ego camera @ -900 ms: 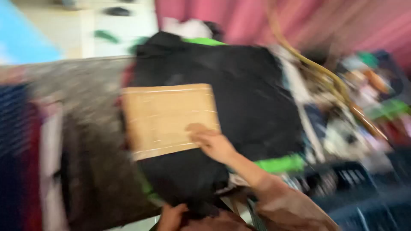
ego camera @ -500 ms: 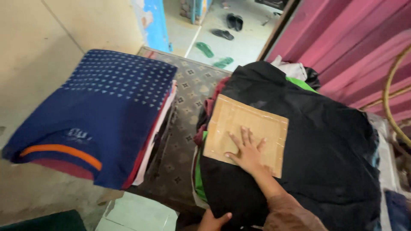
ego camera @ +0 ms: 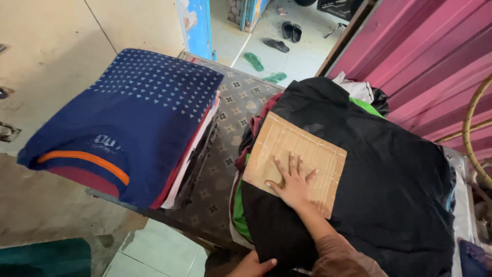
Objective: The person folds various t-shirts and tops on a table using a cardboard piece as a guide. They handle a black shirt, a green shirt, a teal shirt, a striped shirt, and a white shirt, stacking them neatly as they finish each one.
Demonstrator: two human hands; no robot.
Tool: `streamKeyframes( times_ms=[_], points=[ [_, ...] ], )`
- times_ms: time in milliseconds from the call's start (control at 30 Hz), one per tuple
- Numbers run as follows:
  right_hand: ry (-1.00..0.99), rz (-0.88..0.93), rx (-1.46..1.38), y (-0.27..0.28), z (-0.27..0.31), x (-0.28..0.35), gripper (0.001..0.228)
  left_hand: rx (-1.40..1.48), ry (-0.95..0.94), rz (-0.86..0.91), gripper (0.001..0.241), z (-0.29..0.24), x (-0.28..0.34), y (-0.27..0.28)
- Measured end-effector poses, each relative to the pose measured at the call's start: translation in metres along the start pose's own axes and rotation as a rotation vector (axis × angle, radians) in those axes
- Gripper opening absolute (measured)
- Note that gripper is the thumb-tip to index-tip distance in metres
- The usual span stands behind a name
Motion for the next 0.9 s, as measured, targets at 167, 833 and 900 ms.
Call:
streamKeyframes(
  times_ms=[167, 833, 900],
  points=[
    [-0.008, 0.003, 0.034, 0.012, -0.001, 0.006, 0.090, -0.126, -0.038, 0.077, 0.067, -0.069, 0.040, -0.049],
    [0.159, 0.078, 0.199, 0.030, -0.307, 0.294, 0.067, -0.501, 0.067, 0.429, 0.054, 0.031, -0.026, 0.203],
    [0.094, 0.147, 0.075, 0.016, -0.339, 0.319, 0.060, -0.538, 0.020, 0.463, 0.054, 0.041, -0.034, 0.225]
  ],
)
Point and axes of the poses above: each hand's wrist, its own x-axis away from the middle knuckle, its own y-axis out of the back of the hand, z = x × y, the point moved 4 cm from there along -x, towards the middle knuckle, and after that the axes turned 3 degrees about x, right-handed, at the moved point
